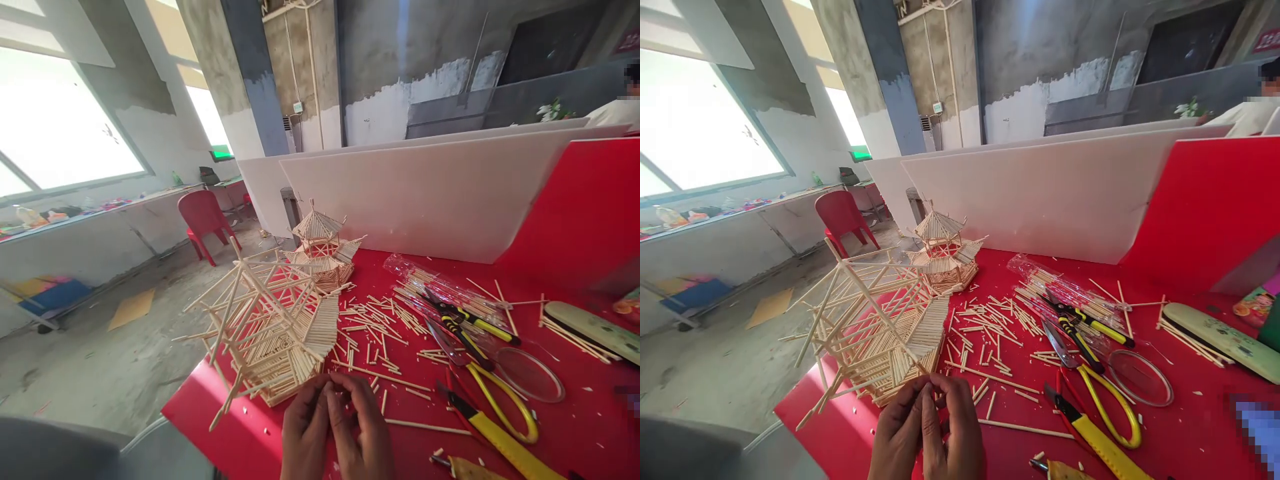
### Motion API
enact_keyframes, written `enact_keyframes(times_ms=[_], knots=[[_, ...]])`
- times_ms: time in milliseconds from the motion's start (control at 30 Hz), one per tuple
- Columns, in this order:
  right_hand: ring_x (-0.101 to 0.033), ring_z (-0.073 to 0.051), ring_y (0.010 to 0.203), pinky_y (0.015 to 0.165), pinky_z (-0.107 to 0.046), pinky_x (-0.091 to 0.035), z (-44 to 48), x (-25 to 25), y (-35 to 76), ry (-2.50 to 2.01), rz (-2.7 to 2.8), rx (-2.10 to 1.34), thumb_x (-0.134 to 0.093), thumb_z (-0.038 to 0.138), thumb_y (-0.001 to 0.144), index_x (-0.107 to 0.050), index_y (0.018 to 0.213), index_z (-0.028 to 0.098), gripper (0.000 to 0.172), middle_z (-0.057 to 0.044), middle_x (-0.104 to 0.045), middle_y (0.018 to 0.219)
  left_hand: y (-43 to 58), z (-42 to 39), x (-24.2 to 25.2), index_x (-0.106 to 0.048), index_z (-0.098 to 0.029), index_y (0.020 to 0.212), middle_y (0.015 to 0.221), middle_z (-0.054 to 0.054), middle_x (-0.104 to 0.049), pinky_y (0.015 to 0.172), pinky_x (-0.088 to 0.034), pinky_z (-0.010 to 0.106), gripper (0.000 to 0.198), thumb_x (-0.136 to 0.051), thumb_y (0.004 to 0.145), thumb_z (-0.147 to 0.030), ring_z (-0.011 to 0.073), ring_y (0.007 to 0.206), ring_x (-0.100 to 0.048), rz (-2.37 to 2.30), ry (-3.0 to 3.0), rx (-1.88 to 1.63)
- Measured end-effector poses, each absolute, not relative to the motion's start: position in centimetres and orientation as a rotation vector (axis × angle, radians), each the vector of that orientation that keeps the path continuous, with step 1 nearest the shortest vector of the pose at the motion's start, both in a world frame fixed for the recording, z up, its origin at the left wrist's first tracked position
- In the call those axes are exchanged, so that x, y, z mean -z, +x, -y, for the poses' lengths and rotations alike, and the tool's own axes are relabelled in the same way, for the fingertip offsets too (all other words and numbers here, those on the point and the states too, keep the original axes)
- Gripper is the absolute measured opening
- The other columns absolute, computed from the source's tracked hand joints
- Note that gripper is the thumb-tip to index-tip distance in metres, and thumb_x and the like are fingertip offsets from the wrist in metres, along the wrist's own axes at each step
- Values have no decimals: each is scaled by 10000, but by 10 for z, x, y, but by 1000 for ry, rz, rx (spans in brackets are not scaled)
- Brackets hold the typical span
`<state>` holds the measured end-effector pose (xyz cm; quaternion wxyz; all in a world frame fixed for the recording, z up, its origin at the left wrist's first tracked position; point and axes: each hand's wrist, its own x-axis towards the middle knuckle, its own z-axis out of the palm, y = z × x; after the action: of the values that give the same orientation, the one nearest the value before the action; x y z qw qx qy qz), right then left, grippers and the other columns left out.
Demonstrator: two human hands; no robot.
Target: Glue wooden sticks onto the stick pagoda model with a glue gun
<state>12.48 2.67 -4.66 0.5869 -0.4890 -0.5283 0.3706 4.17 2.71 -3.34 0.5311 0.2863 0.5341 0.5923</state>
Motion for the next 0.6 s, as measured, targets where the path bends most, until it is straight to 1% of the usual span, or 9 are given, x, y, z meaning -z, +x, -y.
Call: enact_keyframes(times_ms=[67,133,200,300,367,433,533,600], knots=[[-639,-160,805,583,-209,-518,-23,46,122,-1129,1168,-939,-491,452,951,-649,1113,277,285,-58,-662,1002,43,-25,31,-777,-155,884,820,102,-742,735,-565,352,404,-843,626,-460,261,787,-689,-1303,659,-1421],[-644,-167,839,582,-208,-525,-20,47,121,-1107,1137,-969,-511,452,940,-645,1150,288,298,-62,-653,1038,45,-22,30,-775,-155,893,812,101,-743,714,-571,350,404,-852,618,-441,264,787,-692,-1319,632,-1439],[-650,-179,901,625,-219,-547,-16,49,120,-1080,1123,-972,-528,436,933,-631,1199,301,315,-69,-642,1087,48,-21,30,-772,-157,907,829,104,-746,700,-573,350,422,-870,594,-423,264,786,-695,-1313,594,-1443],[-646,-202,1019,757,-263,-578,-13,54,118,-1033,1107,-968,-524,419,938,-584,1293,311,376,-84,-619,1186,51,-20,29,-771,-163,927,857,110,-752,700,-571,352,473,-897,546,-415,268,791,-699,-1311,531,-1445],[-622,-217,1109,860,-301,-568,-12,56,117,-999,1113,-960,-518,417,941,-556,1335,318,408,-85,-603,1249,52,-20,28,-771,-164,960,889,116,-755,722,-569,352,514,-906,529,-409,275,822,-700,-1327,529,-1456],[-594,-223,1170,918,-320,-550,-11,58,115,-981,1121,-953,-523,413,940,-547,1348,324,419,-79,-593,1290,51,-21,26,-769,-160,997,917,122,-756,747,-564,350,538,-904,539,-409,279,855,-698,-1340,556,-1464],[-597,-215,1173,906,-295,-553,-12,58,115,-989,1110,-951,-542,404,932,-565,1333,319,411,-72,-602,1293,51,-20,25,-760,-159,1032,906,118,-756,746,-566,350,547,-890,568,-416,275,852,-699,-1334,589,-1458],[-612,-211,1152,889,-277,-557,-12,56,116,-998,1105,-944,-554,403,925,-592,1304,305,393,-74,-619,1271,50,-20,23,-754,-162,1034,862,106,-755,715,-572,354,580,-898,541,-432,273,814,-703,-1325,586,-1464]])
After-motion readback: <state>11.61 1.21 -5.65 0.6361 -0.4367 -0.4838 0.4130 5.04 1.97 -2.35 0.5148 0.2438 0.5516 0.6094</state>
